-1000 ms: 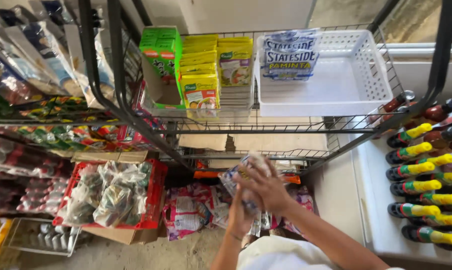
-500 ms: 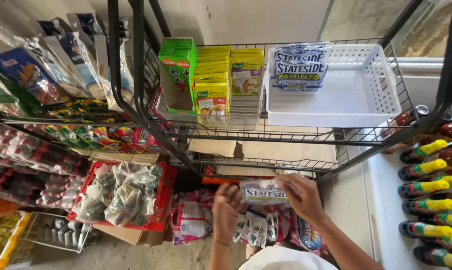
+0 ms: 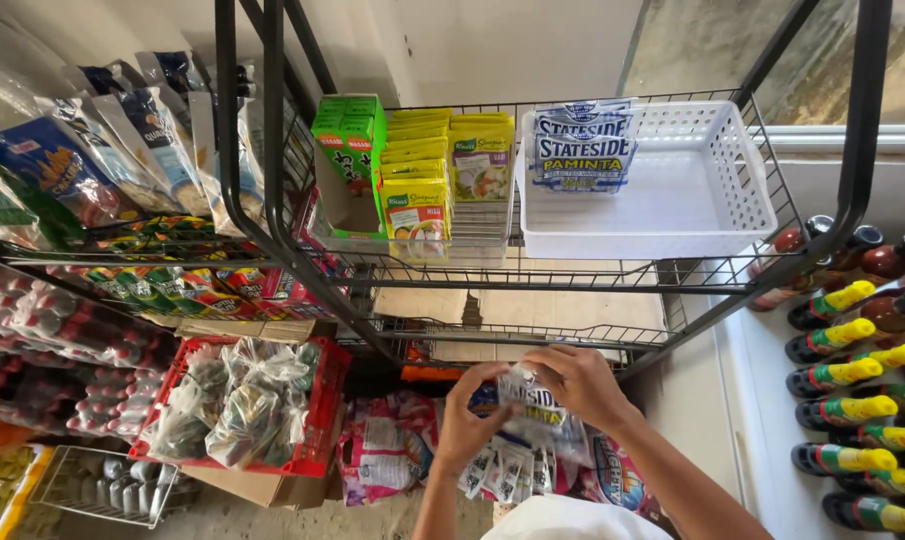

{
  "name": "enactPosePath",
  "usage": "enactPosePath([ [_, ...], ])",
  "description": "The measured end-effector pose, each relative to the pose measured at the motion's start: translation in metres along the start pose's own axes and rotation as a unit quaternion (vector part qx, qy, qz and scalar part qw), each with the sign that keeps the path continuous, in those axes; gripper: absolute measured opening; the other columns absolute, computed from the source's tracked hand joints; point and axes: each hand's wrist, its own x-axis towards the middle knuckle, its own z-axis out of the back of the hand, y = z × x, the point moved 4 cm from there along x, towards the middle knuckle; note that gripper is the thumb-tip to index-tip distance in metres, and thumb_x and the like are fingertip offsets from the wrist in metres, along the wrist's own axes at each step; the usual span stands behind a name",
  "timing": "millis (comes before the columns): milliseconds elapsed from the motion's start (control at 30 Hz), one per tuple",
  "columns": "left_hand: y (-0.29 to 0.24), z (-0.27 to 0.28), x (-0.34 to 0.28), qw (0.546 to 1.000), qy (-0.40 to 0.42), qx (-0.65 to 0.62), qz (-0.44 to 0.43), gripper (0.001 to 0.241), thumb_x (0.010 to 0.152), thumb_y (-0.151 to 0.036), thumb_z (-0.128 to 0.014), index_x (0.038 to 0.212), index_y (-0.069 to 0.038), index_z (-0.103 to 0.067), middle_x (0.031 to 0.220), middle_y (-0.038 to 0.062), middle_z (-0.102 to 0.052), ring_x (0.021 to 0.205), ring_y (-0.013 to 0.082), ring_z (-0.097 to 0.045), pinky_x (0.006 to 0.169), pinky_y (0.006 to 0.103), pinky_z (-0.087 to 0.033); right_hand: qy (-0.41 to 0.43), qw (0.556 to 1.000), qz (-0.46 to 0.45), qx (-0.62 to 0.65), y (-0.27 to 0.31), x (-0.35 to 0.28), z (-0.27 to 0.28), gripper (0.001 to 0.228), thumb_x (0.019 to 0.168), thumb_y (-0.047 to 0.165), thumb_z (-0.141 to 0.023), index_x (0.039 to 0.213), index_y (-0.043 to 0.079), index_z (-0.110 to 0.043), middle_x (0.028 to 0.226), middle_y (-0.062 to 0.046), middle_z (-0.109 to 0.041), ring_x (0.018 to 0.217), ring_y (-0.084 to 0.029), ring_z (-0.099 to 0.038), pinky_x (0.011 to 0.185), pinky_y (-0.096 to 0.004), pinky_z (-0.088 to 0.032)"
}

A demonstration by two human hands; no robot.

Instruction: Organizing and stocking food packets and sachets on shelves in a grocery store.

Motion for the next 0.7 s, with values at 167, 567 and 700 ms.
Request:
enactPosePath([
  [167,-0.059,-0.002,0.016,0.998,-0.003,-0.05,0.03,0.05,0.081,-0.026,-0.091,0.121,-0.006,-0.068,0.12,0.009,-0.073,0.114,0.0179,-0.069,0.101,0.0354,-0.056,-0.003,0.982,-0.041,0.185,-0.024,-0.012,0.012,0.024,0.083,0.006,-0.078,0.106,0.013,-0.078,0.093,-0.003,-0.082,0.075,-0.014,-0.08,0.063,-0.03,-0.066],
  [567,-0.032,-0.019,0.026,0.992,-0.061,-0.105,0.047,0.031,0.1,-0.033,-0.067,0.094,-0.005,-0.077,0.07,-0.004,-0.065,0.058,0.0039,-0.048,0.052,0.0229,-0.035,-0.182,0.873,-0.092,0.444,-0.016,-0.025,0.033,0.063,0.095,0.008,-0.069,0.142,0.012,-0.027,0.117,-0.014,-0.069,0.091,-0.01,-0.077,0.069,-0.026,-0.064],
  [700,-0.053,-0.022,0.035,0.982,-0.145,-0.106,0.051,0.033,0.106,-0.031,-0.06,0.088,-0.006,-0.072,0.064,-0.009,-0.052,0.054,0.0011,-0.03,0.049,0.0252,-0.02,-0.228,0.928,-0.071,0.285,-0.036,-0.062,0.002,0.039,0.097,0.003,-0.074,0.114,0.011,-0.04,0.127,-0.013,-0.072,0.059,0.004,-0.04,0.051,-0.013,-0.034],
])
